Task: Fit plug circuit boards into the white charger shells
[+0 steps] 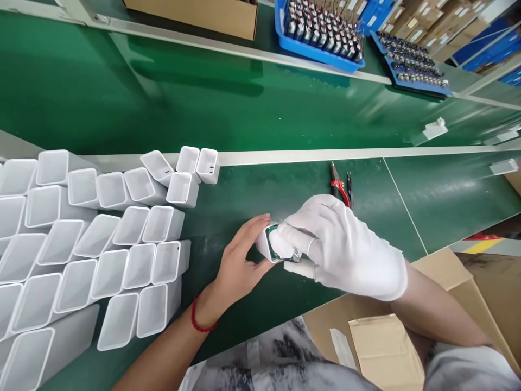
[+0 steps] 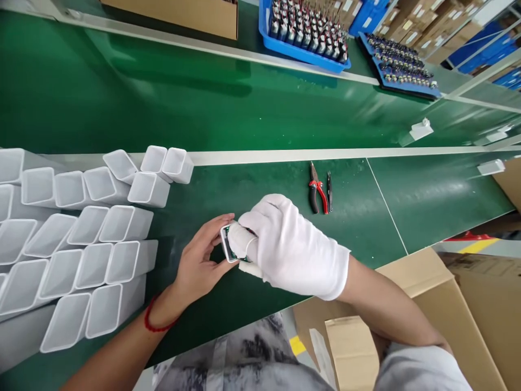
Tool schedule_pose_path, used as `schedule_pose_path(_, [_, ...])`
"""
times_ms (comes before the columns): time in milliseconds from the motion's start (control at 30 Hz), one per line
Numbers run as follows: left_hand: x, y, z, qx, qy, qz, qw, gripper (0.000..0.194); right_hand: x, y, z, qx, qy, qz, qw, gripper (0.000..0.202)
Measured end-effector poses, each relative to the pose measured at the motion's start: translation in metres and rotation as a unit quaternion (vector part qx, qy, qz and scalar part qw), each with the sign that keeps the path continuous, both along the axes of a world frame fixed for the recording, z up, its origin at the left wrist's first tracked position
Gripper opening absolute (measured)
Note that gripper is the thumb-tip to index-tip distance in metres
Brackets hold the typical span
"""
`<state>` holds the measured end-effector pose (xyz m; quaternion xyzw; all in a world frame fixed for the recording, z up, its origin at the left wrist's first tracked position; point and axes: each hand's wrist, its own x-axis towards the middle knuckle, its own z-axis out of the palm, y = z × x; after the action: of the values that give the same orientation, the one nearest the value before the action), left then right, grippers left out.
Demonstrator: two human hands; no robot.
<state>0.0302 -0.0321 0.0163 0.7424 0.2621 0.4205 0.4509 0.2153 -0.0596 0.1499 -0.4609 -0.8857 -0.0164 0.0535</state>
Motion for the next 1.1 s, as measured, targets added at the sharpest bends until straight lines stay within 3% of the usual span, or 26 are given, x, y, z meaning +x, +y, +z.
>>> schedule_pose_path(133, [-0.003,0.003,0.0,0.0,0.014,-0.001,1.0,0.056,-0.007,0.004,0.0,0.025,-0.018,0.003,1.0,0.021])
schedule_pose_path(533, [-0.005,0.003,-0.004,-0.024,0.03,-0.011,0.999,0.055,-0.015,0.001,0.0,0.002,-0.063,-0.02,0.998,0.014])
schedule_pose_path(833, [-0.004,0.001,-0.001,0.0,0.045,-0.004,0.999,0.057,-0.03,0.005,-0.002,0.003,-0.12,0.008,0.993,0.018])
schedule_pose_path(933, [-0.002,0.003,-0.002,-0.003,0.029,0.014,0.999,0.052,-0.028,0.008,0.004,-0.023,-0.045,0.009,0.999,0.019])
schedule_pose_path(1000, [-0.001,0.004,-0.003,-0.038,-0.003,0.025,0.999,0.05,-0.021,0.003,0.005,0.0,0.055,-0.006,0.998,0.031])
schedule_pose_path(1067, [0.001,0.002,-0.005,-0.097,-0.055,0.036,0.993,0.054,-0.013,-0.01,-0.005,0.061,0.194,-0.092,0.975,0.05])
schedule_pose_path(1100, [0.002,0.001,-0.007,-0.125,-0.079,0.042,0.988,0.059,-0.01,-0.017,-0.015,0.074,0.272,-0.157,0.946,0.057])
